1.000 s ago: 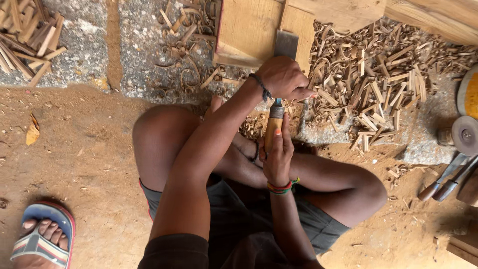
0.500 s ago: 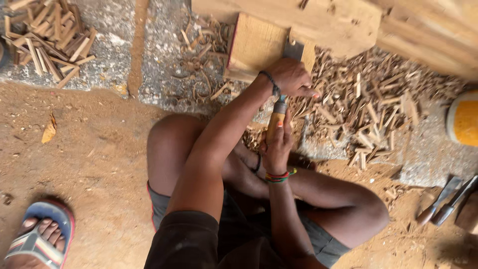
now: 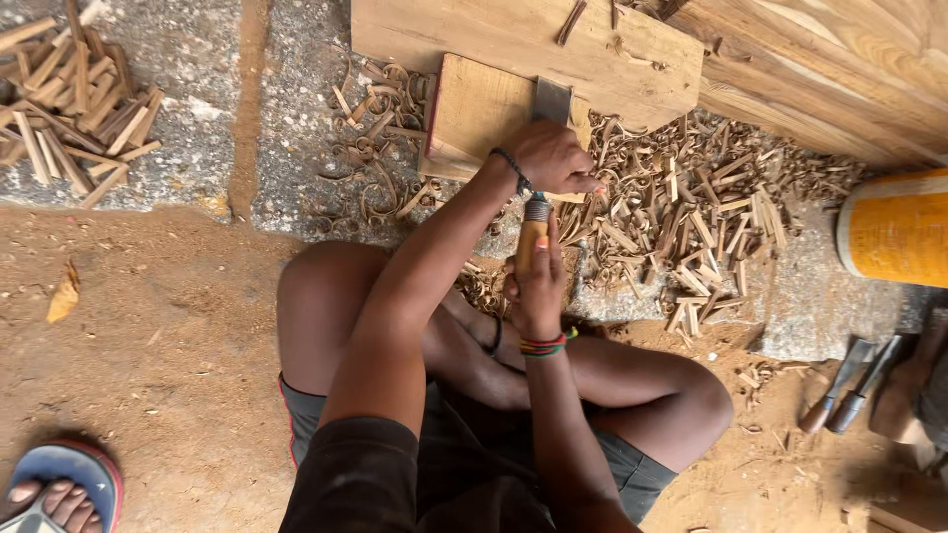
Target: The person sits cross-legged on the ground and uses a chisel to carve a small rectangular wooden block. They repeatedly strike the chisel with a mallet to remove wood shavings, occasionally pausing to clear debris from the work surface.
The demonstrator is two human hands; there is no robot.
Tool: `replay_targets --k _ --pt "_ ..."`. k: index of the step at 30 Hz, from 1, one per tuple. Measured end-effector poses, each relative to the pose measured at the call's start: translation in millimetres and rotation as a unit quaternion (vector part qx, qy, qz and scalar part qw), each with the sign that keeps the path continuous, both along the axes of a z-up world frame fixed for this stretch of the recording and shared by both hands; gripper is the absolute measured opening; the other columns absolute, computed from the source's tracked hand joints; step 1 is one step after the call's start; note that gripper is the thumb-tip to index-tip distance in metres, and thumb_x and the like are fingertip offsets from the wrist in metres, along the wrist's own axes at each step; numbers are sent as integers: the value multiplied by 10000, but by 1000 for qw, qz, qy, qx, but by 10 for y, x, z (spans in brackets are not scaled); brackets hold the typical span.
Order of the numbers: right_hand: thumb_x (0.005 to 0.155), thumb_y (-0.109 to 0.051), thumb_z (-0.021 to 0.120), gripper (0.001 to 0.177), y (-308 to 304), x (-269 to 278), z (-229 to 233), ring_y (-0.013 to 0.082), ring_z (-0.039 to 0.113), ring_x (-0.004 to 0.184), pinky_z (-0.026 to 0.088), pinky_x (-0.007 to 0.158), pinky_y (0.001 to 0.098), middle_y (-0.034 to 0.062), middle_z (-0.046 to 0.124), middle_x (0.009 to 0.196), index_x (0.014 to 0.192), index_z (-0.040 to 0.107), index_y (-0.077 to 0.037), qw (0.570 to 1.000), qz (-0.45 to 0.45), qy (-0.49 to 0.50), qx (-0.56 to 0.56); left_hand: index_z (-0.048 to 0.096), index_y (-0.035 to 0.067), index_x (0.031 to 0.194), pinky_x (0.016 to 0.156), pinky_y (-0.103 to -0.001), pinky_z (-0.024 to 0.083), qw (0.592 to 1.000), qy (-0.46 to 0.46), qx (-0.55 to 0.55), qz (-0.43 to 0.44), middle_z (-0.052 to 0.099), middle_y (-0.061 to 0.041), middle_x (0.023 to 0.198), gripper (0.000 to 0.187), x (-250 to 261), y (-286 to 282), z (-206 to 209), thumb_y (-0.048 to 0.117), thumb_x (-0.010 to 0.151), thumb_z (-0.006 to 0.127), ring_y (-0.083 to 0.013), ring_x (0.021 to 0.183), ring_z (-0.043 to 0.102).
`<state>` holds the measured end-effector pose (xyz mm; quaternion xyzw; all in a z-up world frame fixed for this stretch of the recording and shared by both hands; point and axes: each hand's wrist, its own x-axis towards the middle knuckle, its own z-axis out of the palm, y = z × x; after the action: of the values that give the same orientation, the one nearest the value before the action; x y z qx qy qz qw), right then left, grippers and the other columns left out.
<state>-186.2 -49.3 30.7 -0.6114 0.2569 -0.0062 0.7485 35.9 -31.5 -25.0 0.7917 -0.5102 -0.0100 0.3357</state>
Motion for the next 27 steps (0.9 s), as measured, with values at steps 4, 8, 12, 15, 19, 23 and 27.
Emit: replay_targets --k 4,8,12,15,19,23,27 --pt "1098 -399 417 589 -261 -121 249 39 433 471 356 385 169 47 584 755 1637 293 -197 997 0 -22 69 637 169 642 556 -358 533 989 -76 -119 -36 591 -5 529 583 -194 -172 20 575 1055 571 -133 450 549" --pt "1093 -380 391 596 -348 -344 474 38 429 472 369 377 174 45 589 785 1642 254 -193 997 -35 -25 70 605 188 577 584 -344 545 981 -115 -154 -33 584 26 482 567 -510 -467 129 550 1013 596 -116 412 534" --pt "1112 -315 414 609 -397 -644 597 56 484 563 373 419 182 56 580 835 1663 259 -106 999 -33 3 23 609 196 609 549 -340 529 989 -75 -127 -30 585 14 492 546 -813 -452 92 518 1050 601 -128 420 530" --pt "1101 -304 416 592 -415 -798 680 61 430 478 370 403 193 75 575 763 1635 290 -83 999 23 23 -5 616 186 625 558 -338 529 988 -64 -132 -53 595 18 510 526 -912 -292 83 498 1048 602 -105 420 532" --pt "1100 -298 409 572 -429 -772 663 62 419 466 359 392 201 75 584 758 1627 311 -97 999 23 47 8 671 162 708 522 -329 514 985 -74 -154 -30 625 6 558 473 -950 -203 61 485 1049 610 -111 460 551" --pt "1095 -295 395 562 -436 -726 644 70 422 442 363 384 204 76 581 726 1621 317 -114 998 24 56 8 687 169 721 553 -335 524 983 -72 -168 -14 636 11 565 448 -915 -225 -44 477 1039 619 -114 471 560" --pt "1103 -293 389 553 -430 -714 643 65 423 448 366 387 205 73 580 727 1623 323 -120 998 20 62 8 678 161 727 558 -328 515 988 -22 -148 -36 634 9 572 455 -918 -302 -91 460 1065 615 -112 469 556"
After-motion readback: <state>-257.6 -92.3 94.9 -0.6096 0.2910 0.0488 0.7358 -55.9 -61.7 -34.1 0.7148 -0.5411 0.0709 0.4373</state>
